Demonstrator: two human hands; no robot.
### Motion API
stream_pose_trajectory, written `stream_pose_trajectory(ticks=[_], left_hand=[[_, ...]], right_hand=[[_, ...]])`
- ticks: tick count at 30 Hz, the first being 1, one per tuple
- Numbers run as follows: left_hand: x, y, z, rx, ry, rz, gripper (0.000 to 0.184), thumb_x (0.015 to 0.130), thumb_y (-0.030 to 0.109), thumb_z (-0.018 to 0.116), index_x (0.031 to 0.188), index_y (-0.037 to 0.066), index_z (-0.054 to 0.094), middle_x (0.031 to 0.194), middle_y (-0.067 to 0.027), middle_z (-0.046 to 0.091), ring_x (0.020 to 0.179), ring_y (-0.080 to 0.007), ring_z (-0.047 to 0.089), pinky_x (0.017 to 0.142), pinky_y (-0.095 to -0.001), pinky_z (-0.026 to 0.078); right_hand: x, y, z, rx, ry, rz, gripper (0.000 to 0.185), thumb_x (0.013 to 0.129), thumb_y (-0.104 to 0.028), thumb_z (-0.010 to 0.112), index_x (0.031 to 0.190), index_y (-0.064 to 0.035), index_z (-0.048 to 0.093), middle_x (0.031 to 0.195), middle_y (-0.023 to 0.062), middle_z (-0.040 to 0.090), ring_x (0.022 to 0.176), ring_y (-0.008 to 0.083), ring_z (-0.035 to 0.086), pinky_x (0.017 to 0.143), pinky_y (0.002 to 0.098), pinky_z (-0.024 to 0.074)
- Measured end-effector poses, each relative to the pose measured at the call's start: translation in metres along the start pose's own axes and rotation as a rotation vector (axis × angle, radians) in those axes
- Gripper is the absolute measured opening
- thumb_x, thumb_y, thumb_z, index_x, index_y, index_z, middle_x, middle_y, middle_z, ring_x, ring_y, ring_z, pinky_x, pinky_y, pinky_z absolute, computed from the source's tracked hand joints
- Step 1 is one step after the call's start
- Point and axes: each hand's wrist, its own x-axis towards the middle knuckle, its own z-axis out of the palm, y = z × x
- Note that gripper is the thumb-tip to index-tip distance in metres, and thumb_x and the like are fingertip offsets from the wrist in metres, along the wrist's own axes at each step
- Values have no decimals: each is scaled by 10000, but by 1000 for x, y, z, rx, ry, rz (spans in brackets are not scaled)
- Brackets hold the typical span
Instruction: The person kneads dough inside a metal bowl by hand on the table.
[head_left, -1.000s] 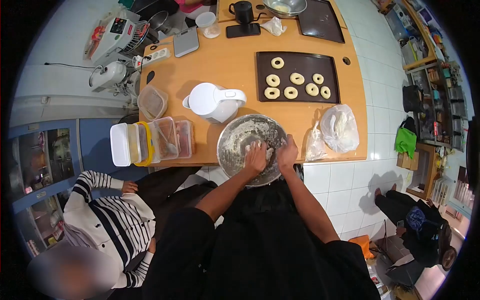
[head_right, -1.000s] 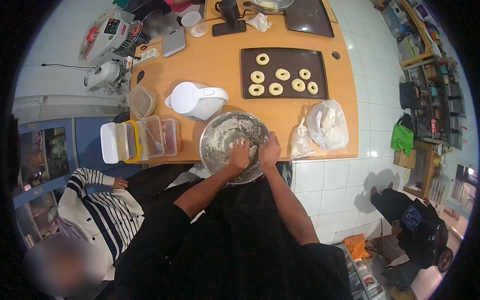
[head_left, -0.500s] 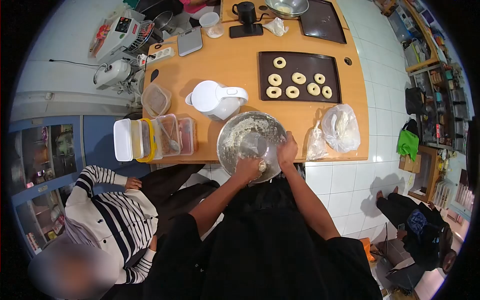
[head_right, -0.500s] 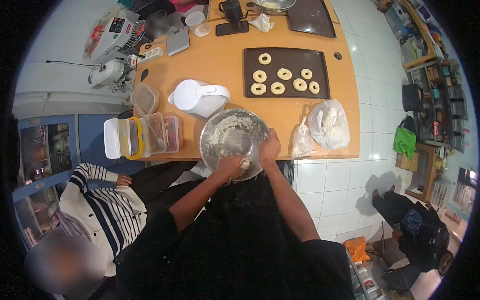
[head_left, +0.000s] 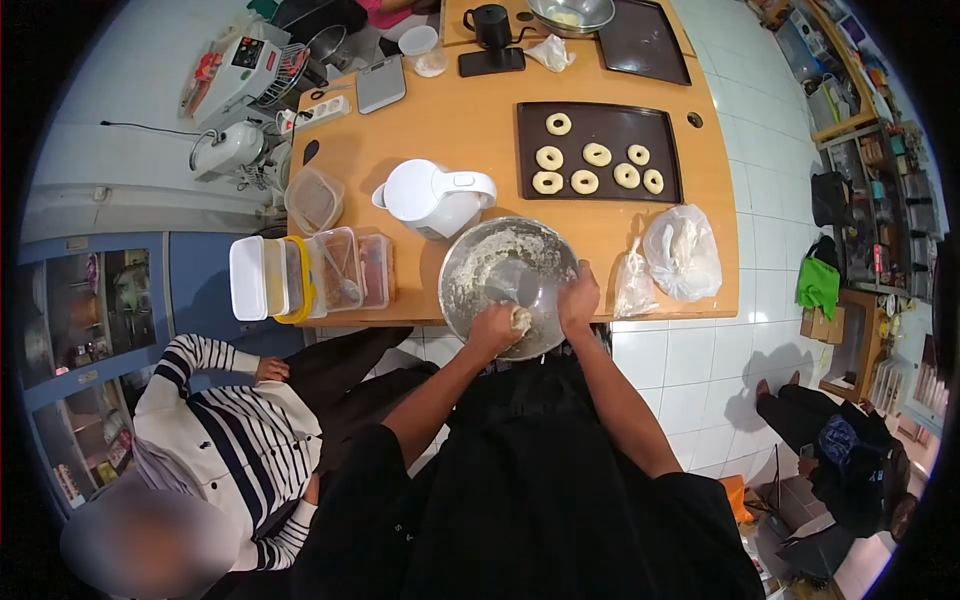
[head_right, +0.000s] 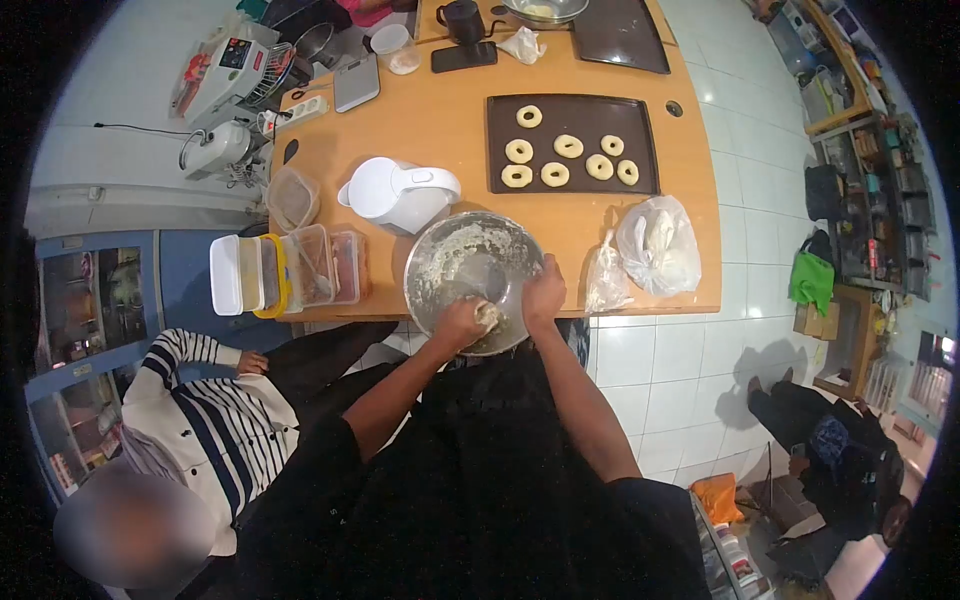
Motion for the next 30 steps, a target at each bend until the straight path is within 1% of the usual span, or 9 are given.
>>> stream_pose_trajectory(ticks=[4, 7, 10, 12, 16, 17, 20, 27, 30], left_hand=[[-5, 7, 0, -124, 137, -230, 409, 752, 325, 673, 1069, 68, 651, 936, -221, 657, 911, -410, 628, 811, -482, 504], [-7, 10, -2, -148, 74, -333, 519, 762, 308, 663, 1220, 75, 592, 1122, -224, 636, 1050, -400, 601, 911, -444, 480], [-9, 22, 2, 99, 136, -261, 539, 728, 301, 688, 1199, 69, 565, 967, -224, 638, 895, -438, 633, 814, -499, 502], [-10, 27, 4, 215, 143, -150, 598, 722, 289, 693, 1257, 86, 519, 1056, -232, 604, 971, -432, 612, 839, -525, 485], [1, 18, 41, 278, 175, 19, 651, 714, 278, 697, 1303, 101, 484, 1221, -249, 515, 1139, -409, 527, 881, -574, 446], [7, 17, 50, 273, 173, 4, 683, 735, 281, 686, 1348, 107, 439, 1248, -260, 487, 1193, -420, 471, 901, -601, 424], [24, 30, 44, 295, 160, -160, 687, 782, 294, 657, 1390, 111, 395, 1247, -262, 492, 1198, -436, 471, 940, -593, 405], [68, 17, 69, 172, 190, -349, 686, 827, 345, 637, 1413, 124, 357, 1286, -311, 483, 1240, -475, 451, 1012, -586, 358], [92, 12, 66, 123, 337, -405, 625, 869, 279, 629, 1389, 76, 348, 1307, -356, 443, 1248, -508, 408, 1068, -561, 298]], right_hand=[[-2, -6, -5, -11, -19, -48, 269, 764, 48, 521, 1022, -12, 564, 982, 236, 635, 898, 453, 609, 753, 526, 474], [-3, 1, -1, -7, -25, -74, 299, 758, 51, 525, 1049, -2, 570, 982, 248, 635, 901, 457, 609, 760, 516, 479], [-4, 6, 1, 3, -1, -83, 337, 748, 54, 529, 1078, 6, 576, 968, 259, 635, 898, 463, 608, 764, 507, 482], [-7, 5, 2, -25, -31, -19, 334, 767, 42, 534, 1092, -16, 582, 1032, 232, 641, 932, 447, 613, 788, 497, 485], [-7, -1, 1, -24, -38, -55, 306, 764, 45, 535, 1061, -18, 570, 991, 224, 638, 900, 452, 613, 757, 511, 485], [-7, -2, 1, -37, -53, -60, 295, 764, 46, 535, 1050, -19, 564, 978, 224, 635, 889, 454, 612, 748, 515, 484], [-7, -2, 3, -31, -43, -83, 253, 770, 38, 536, 1015, -23, 543, 939, 223, 625, 861, 462, 607, 723, 529, 479], [-8, 12, -2, -16, -109, -76, 190, 794, 6, 537, 978, -23, 503, 912, 227, 610, 848, 473, 601, 716, 545, 466], [-3, 12, -2, -5, -136, -70, 190, 798, 5, 533, 982, -23, 492, 922, 230, 603, 844, 478, 597, 718, 544, 466]])
